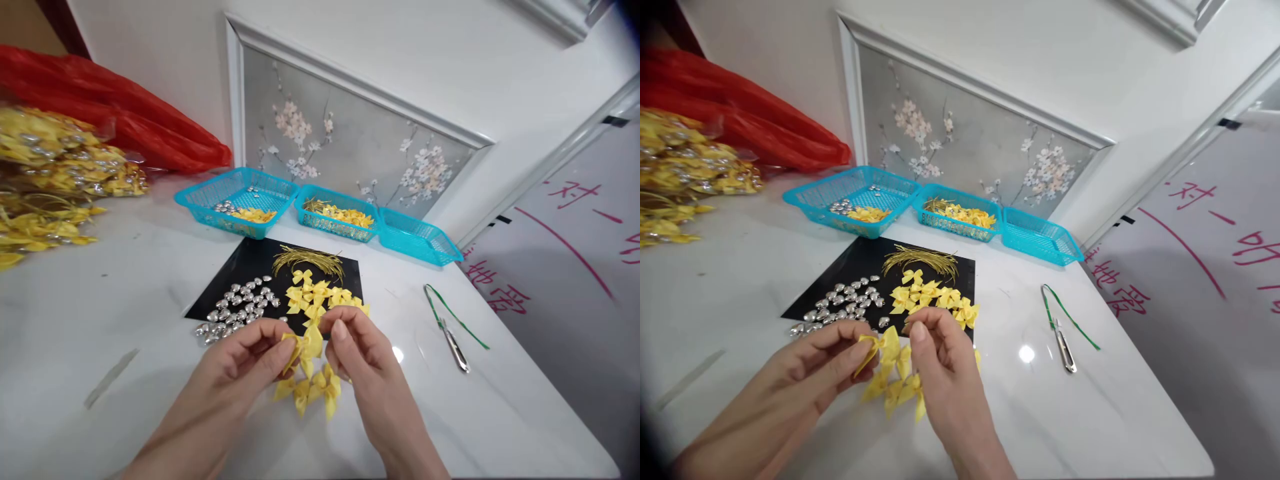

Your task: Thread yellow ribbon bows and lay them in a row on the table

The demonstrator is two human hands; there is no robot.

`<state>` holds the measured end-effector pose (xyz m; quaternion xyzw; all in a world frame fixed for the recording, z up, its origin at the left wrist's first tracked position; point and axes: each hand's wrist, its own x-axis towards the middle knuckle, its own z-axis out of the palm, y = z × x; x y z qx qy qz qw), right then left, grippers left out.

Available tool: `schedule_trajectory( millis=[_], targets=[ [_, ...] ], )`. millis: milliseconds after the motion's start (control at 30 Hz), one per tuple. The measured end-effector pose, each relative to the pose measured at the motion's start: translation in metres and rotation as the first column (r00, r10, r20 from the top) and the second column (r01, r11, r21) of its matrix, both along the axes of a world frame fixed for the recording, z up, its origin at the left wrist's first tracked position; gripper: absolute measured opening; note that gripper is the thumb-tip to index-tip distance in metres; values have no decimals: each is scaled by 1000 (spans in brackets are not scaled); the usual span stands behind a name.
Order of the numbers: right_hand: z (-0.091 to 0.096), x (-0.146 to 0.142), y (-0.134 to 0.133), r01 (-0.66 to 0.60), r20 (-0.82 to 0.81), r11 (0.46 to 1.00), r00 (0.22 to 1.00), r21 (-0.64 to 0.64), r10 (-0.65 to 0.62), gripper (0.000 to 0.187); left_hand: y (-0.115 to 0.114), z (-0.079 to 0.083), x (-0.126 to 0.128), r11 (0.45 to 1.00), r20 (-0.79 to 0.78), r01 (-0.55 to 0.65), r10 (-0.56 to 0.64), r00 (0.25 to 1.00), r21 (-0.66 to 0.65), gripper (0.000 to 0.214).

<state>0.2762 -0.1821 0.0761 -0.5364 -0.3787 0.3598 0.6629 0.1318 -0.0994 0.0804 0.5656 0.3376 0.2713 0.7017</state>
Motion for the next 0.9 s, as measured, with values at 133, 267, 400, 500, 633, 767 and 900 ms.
schedule_trajectory(
  millis=[133,267,400,500,633,767,900],
  targets=[
    [0,4,-2,-95,-6,995,995,-22,95,40,-1,4,0,998,-10,-17,18,1000,58,27],
    [1,0,-2,-138,-20,990,990,-41,138,45,-3,6,1,993,-31,-34,38,999,117,23],
    [2,-2,0,-117,-14,991,993,-69,116,43,-4,3,2,995,-2,-46,46,999,93,25],
    [3,-3,-1,-78,-28,995,997,-58,77,41,-3,-2,1,994,13,-94,93,996,52,30],
    [2,-7,-5,-59,-18,997,998,-42,58,41,-3,-3,-1,996,42,-86,87,995,-29,31],
    [-2,-9,-6,-90,-53,995,994,32,92,36,-6,3,1,956,163,16,33,986,-292,26],
    [-3,-6,-4,-91,79,996,993,26,89,20,-9,2,5,784,237,60,112,965,-618,42]
  ],
)
